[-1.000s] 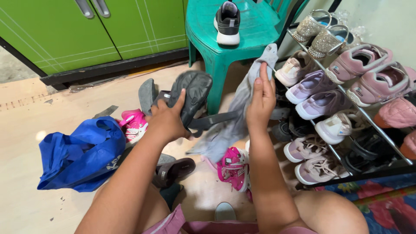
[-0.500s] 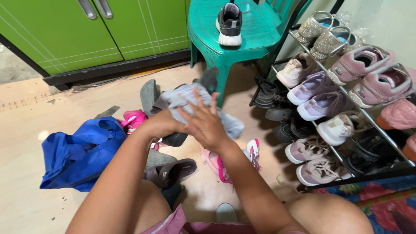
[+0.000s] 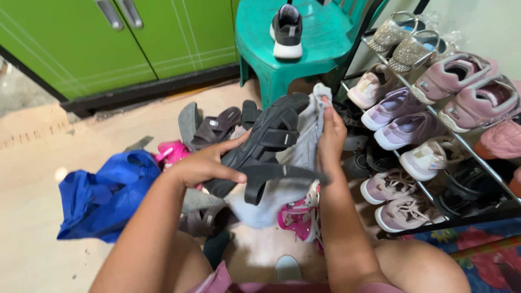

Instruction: The person sits on the floor and wipes several pairs of shoes with a cloth, including black sandals, pink children's shoes, and gray slippers. The person places some cleaned shoes into a blue bag.

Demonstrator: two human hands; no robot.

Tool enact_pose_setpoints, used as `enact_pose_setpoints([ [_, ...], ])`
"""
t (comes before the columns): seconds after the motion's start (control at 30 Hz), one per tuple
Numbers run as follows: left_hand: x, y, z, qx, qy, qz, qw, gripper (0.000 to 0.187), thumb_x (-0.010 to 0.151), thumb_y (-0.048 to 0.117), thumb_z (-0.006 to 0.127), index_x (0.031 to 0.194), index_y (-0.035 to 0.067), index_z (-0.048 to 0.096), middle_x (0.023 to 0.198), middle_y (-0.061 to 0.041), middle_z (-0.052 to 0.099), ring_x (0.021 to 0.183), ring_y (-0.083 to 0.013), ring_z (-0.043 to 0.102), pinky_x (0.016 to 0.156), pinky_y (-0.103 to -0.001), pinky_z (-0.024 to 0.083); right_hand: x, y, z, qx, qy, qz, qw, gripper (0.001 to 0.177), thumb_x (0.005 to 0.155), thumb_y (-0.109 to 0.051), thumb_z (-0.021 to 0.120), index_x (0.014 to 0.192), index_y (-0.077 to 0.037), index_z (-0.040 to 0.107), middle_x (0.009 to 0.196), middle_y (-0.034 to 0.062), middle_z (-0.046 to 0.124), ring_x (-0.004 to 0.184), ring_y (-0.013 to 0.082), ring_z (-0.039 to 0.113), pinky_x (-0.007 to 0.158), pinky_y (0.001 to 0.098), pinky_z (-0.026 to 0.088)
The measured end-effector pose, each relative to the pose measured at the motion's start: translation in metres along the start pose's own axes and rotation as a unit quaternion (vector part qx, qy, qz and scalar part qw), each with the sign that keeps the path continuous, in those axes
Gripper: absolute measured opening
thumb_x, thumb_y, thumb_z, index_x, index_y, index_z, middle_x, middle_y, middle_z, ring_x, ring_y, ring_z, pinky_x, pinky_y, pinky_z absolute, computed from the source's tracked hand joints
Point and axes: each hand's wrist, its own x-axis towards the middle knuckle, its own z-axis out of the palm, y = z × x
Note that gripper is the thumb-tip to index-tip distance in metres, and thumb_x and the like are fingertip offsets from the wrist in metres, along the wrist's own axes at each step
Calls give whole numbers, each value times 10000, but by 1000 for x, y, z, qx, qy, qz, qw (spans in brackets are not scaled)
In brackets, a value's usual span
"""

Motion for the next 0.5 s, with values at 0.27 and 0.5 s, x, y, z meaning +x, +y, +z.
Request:
enact_pose_setpoints([
  [0.27,33,-40,-1,-401,12,-27,916,684,888,430,710,1459,137,474,1364,-112,629,1145,-217,661,944,-383,563,-36,14,54,172,-43,103,979,463,1109,-281,391,1522,-79,449,1499,105,531,1233,181,583,1049,304,453],
  [0.5,35,-50,-10,-422,70,-94,899,601,941,525,605,1290,37,652,1123,-125,757,886,-198,764,815,-380,627,-6,-1,19,-61,14,73,995,327,1054,-256,527,1228,-49,711,1157,77,735,1031,160,660,937,299,521],
])
